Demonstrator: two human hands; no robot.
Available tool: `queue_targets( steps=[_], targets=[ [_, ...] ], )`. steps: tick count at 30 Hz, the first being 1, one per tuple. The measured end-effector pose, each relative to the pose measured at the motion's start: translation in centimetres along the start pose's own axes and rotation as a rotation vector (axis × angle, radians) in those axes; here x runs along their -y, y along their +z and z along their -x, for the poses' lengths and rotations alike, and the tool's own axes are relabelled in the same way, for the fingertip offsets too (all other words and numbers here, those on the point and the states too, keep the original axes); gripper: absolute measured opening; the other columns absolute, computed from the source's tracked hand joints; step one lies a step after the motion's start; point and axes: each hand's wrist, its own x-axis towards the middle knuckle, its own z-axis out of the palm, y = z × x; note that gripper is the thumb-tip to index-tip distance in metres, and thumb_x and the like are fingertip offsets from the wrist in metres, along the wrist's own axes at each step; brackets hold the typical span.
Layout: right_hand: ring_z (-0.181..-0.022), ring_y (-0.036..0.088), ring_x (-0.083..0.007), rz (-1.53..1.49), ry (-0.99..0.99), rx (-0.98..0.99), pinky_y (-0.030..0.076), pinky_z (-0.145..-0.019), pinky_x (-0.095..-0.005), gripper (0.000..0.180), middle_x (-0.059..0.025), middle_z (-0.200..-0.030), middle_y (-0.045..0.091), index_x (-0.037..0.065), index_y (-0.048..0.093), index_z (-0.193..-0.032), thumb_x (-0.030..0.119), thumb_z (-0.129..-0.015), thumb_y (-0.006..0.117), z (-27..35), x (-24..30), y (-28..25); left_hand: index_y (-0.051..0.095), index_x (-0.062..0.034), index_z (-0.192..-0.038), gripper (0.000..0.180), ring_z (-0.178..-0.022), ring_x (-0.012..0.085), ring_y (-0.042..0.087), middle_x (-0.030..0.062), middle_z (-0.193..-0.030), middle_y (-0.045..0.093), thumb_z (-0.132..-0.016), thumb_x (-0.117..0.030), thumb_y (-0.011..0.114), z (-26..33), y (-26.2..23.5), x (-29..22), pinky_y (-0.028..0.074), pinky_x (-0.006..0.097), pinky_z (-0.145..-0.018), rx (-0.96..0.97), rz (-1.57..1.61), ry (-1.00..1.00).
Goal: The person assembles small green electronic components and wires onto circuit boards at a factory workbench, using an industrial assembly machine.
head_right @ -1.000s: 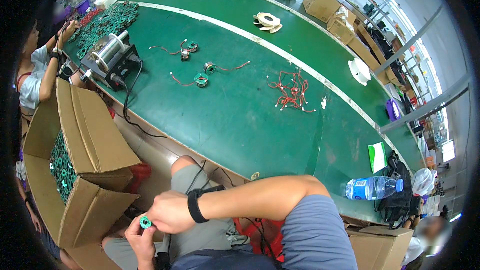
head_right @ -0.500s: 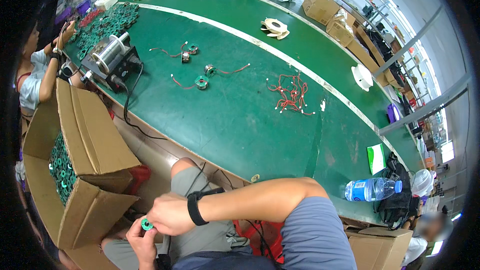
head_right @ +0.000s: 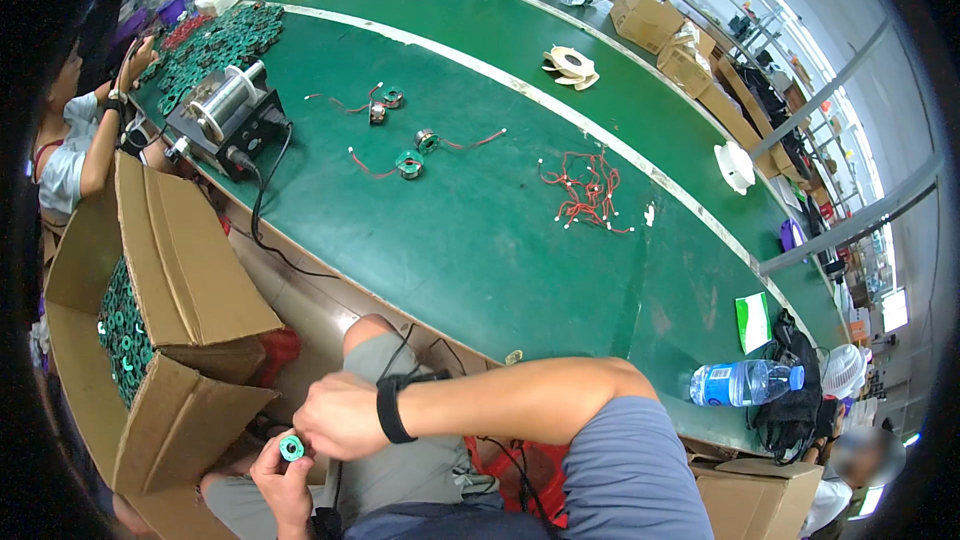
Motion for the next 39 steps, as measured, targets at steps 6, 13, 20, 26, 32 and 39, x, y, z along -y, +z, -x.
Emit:
queue_targets(
  steps=[6,13,20,26,32,39],
  targets=[
    [-0.063,0.062,-0.0423,-0.071,-0.024,-0.023,0.049,-0.056,-0.0517,0.011,-0.0189,-0.064,0.063,0.005,0.065,-0.068,0.014,-0.075,0.062,0.4,0.6,0.4,0.068,0.008,-0.108,0.04,-0.08,0.0097,0.059,0.0032,-0.089,0.064,-0.073,-0.006,0.083,-0.2,-0.2,0.6,0.048,0.023,-0.07,0.028,-0.079,0.063],
    [-0.061,0.062,-0.04,-0.025,-0.102,-0.038,0.047,-0.053,-0.0502,0.009,-0.0164,-0.064,0.063,0.005,0.063,-0.076,0.014,-0.078,0.062,0.4,0.3,0.5,0.069,0.007,-0.108,0.04,-0.078,0.0091,0.058,0.0028,-0.088,0.064,-0.074,-0.007,0.084,0.1,0.0,0.4,0.047,0.023,-0.067,0.016,-0.071,0.044],
    [-0.061,0.063,-0.04,0.077,-0.059,0.05,0.049,-0.055,-0.0505,0.012,-0.0163,-0.065,0.063,0.006,0.063,-0.078,0.018,-0.08,0.062,0.3,0.2,0.5,0.07,0.0057,-0.105,0.038,-0.074,0.0107,0.059,0.0036,-0.083,0.064,-0.071,-0.007,0.081,0.3,-0.5,0.2,0.048,0.024,-0.065,-0.037,-0.175,0.05],
    [-0.059,0.062,-0.0374,0.074,-0.111,-0.001,0.05,-0.056,-0.0482,0.008,-0.0124,-0.061,0.062,0.009,0.061,-0.076,0.016,-0.079,0.065,1.2,0.1,0.8,0.071,0.0047,-0.106,0.039,-0.078,0.0094,0.06,0.0046,-0.088,0.067,-0.071,-0.004,0.084,-0.2,0.4,-0.8,0.048,0.023,-0.068,0.025,-0.139,0.034],
    [-0.057,0.062,-0.0356,0.166,-0.086,0.128,0.049,-0.057,-0.0475,0.009,-0.0122,-0.059,0.06,0.008,0.06,-0.078,0.016,-0.078,0.064,0.6,0.3,0.0,0.072,0.0034,-0.108,0.037,-0.068,0.0046,0.054,0.0013,-0.085,0.066,-0.074,-0.005,0.084,-0.4,0.2,-0.8,0.042,0.02,-0.058,0.037,-0.129,0.046],
    [-0.057,0.061,-0.0357,0.12,-0.08,0.114,0.049,-0.057,-0.0486,0.01,-0.0117,-0.058,0.059,0.007,0.059,-0.076,0.016,-0.077,0.064,0.3,0.7,0.4,0.072,0.0026,-0.108,0.038,-0.064,0.002,0.048,-0.0002,-0.082,0.064,-0.074,-0.006,0.084,-0.4,-0.5,0.3,0.038,0.02,-0.055,0.093,-0.211,0.09]
  ],
)
